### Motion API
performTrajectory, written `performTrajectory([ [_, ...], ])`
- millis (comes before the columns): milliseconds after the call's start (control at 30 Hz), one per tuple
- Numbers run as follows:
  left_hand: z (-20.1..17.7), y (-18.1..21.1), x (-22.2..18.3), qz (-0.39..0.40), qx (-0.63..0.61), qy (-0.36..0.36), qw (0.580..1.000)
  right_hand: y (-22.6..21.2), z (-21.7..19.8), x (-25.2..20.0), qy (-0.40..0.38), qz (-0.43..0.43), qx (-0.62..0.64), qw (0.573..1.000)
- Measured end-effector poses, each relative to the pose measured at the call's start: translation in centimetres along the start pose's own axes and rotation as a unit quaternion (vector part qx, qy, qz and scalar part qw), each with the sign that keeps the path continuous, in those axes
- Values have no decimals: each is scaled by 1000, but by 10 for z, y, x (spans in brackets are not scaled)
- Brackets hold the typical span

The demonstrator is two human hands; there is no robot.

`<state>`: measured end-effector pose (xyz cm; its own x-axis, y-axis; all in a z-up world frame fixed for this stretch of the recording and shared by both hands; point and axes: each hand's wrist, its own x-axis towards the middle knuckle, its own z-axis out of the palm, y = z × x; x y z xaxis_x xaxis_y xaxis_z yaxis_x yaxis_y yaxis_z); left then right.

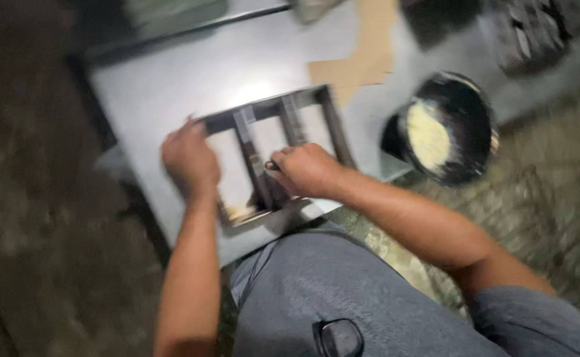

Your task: The person brushes the inside of metal loaf tins with a fat mixture using a pastry brush and then places rectangular liners into each compartment.

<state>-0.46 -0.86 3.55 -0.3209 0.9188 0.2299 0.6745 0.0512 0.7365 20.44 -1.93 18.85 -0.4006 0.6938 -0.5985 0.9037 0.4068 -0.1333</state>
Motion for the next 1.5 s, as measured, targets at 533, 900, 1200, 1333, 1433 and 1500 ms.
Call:
performTrajectory([
  [533,13,13,-21,-55,68,69,994,343,155,-188,479,314,230,787],
  [900,8,-77,-23,-156,-182,50,970,356,156,-167,534,348,59,769],
  [1200,-22,-19,-19,-117,-78,-33,989,93,10,-101,375,-46,374,847],
  [1333,-16,-6,-12,-4,-47,-7,999,-6,-2,-6,187,-77,286,937],
  [1433,-16,-7,-10,8,-14,14,1000,-24,4,3,155,-134,204,957],
  [1500,-16,-10,-9,6,-6,6,1000,-22,8,-3,41,-58,164,984],
])
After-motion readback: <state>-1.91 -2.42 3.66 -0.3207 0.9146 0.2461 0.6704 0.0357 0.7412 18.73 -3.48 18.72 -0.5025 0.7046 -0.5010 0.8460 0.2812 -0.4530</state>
